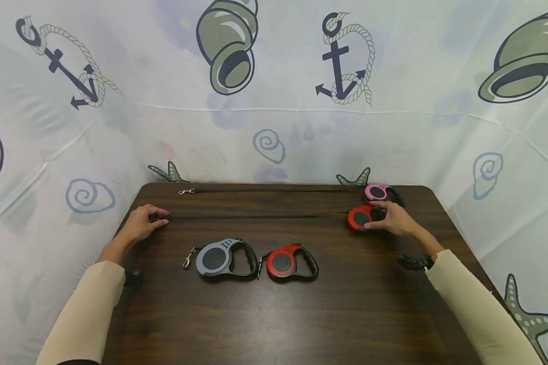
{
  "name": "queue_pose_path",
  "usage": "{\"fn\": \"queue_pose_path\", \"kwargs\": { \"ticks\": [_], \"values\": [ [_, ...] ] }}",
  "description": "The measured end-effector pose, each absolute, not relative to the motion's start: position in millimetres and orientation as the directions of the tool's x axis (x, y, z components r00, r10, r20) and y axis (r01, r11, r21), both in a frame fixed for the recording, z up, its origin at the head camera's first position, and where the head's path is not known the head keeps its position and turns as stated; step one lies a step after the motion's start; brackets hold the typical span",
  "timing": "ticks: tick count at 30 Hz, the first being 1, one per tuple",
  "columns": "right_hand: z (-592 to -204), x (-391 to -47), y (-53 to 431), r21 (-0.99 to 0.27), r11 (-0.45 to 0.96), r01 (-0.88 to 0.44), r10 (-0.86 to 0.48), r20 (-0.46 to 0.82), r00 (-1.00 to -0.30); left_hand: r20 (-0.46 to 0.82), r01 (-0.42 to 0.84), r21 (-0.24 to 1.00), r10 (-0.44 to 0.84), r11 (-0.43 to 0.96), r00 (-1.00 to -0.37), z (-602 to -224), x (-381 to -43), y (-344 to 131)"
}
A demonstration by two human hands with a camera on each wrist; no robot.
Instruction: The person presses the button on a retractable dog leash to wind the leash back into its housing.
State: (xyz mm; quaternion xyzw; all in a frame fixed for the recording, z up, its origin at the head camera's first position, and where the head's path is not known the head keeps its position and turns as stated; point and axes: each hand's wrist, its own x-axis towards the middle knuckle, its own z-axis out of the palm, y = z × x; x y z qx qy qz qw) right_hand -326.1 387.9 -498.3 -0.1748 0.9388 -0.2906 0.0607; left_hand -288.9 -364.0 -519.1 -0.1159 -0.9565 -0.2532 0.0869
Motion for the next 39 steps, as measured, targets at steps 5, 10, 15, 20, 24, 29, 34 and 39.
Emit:
{"fn": "queue_pose_path", "kwargs": {
  "ticks": [5, 10, 15, 20, 24, 29, 34, 39],
  "values": [
    [-499.1, -326.1, 388.7, -0.583, 0.765, -0.274, -0.353, -0.024, -0.935, 0.230, 0.277, 0.457, 0.189, 0.845, -0.955, -519.4, -288.6, -364.4],
    [-500.6, -327.6, 390.5, -0.597, 0.757, -0.263, -0.347, -0.027, -0.937, 0.251, 0.301, 0.458, 0.203, 0.836, -0.946, -521.5, -287.8, -364.9],
    [-501.9, -327.6, 392.1, -0.600, 0.753, -0.271, -0.345, -0.010, -0.938, 0.284, 0.343, 0.447, 0.232, 0.826, -0.930, -525.1, -287.4, -368.5],
    [-502.5, -323.2, 393.3, -0.615, 0.739, -0.274, -0.337, 0.014, -0.941, 0.286, 0.340, 0.453, 0.227, 0.824, -0.931, -524.9, -286.1, -369.5],
    [-502.5, -319.7, 393.9, -0.626, 0.725, -0.286, -0.322, 0.059, -0.945, 0.271, 0.322, 0.478, 0.211, 0.817, -0.939, -521.6, -284.9, -368.0],
    [-502.6, -317.3, 395.7, -0.658, 0.691, -0.299, -0.307, 0.106, -0.946, 0.261, 0.308, 0.493, 0.199, 0.814, -0.945, -518.4, -281.7, -364.7],
    [-500.7, -315.3, 398.9, -0.723, 0.619, -0.308, -0.321, 0.126, -0.939, 0.281, 0.304, 0.501, 0.180, 0.811, -0.943, -515.8, -279.2, -362.7],
    [-498.8, -314.7, 404.1, -0.760, 0.590, -0.272, -0.299, 0.108, -0.948, 0.327, 0.346, 0.521, 0.192, 0.780, -0.925, -511.2, -278.7, -363.4]
  ]
}}
